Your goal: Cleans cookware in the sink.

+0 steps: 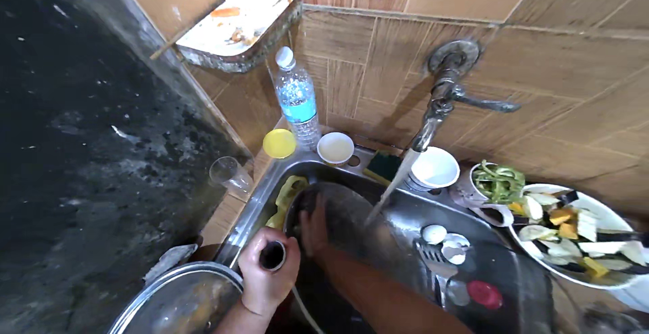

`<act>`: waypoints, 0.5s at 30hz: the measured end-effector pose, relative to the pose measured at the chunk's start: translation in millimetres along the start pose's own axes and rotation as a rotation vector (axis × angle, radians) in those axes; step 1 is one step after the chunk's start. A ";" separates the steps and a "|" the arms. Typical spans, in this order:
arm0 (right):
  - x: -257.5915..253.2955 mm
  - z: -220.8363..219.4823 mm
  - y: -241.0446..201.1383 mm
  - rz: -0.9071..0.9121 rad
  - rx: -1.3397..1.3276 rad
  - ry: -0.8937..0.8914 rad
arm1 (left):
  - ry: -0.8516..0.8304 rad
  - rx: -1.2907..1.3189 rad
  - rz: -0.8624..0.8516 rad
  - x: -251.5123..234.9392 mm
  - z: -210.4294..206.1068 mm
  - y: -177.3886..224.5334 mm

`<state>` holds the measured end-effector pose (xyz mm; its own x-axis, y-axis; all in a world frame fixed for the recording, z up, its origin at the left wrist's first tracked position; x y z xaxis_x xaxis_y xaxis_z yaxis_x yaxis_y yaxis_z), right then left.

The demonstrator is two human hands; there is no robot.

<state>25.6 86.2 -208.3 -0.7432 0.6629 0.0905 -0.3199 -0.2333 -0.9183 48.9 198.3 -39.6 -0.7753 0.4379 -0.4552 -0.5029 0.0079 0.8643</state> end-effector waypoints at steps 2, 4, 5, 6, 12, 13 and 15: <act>42.7 2.8 -36.9 0.047 -0.248 -0.186 | 0.020 0.011 0.025 0.5 0.9 -0.1; 89.1 41.5 -67.1 -0.093 -0.404 -0.492 | 0.059 -0.011 0.037 0.7 0.4 -0.6; 109.1 67.5 -73.5 -0.199 -0.400 -0.653 | 0.081 -0.025 0.041 1.1 -0.4 0.0; 125.7 93.0 -72.3 -0.274 -0.330 -0.795 | 0.103 -0.049 0.042 1.7 -1.5 0.8; 119.8 188.9 47.8 0.028 0.643 -1.186 | 0.131 -0.154 0.020 5.1 -5.4 9.3; 96.8 195.2 63.9 0.070 0.802 -1.132 | 0.127 -0.153 0.018 5.4 -6.0 11.1; 50.0 190.0 85.5 0.107 0.925 -0.863 | 0.107 -0.152 0.006 5.6 -5.9 13.0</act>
<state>-150.6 -35.8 -209.0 -0.8190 0.0139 0.5737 -0.2652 -0.8957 -0.3569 35.7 195.5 -32.2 -0.8106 0.3389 -0.4776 -0.5441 -0.1339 0.8283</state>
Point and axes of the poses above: each hand's wrist, its own x-axis away from the middle knuckle, its own z-axis out of the back of the hand, y = z × x, the point moved 2 cm from there along -x, towards the middle knuckle, and after that the axes turned 4 degrees about z, right-handed, at the moved point
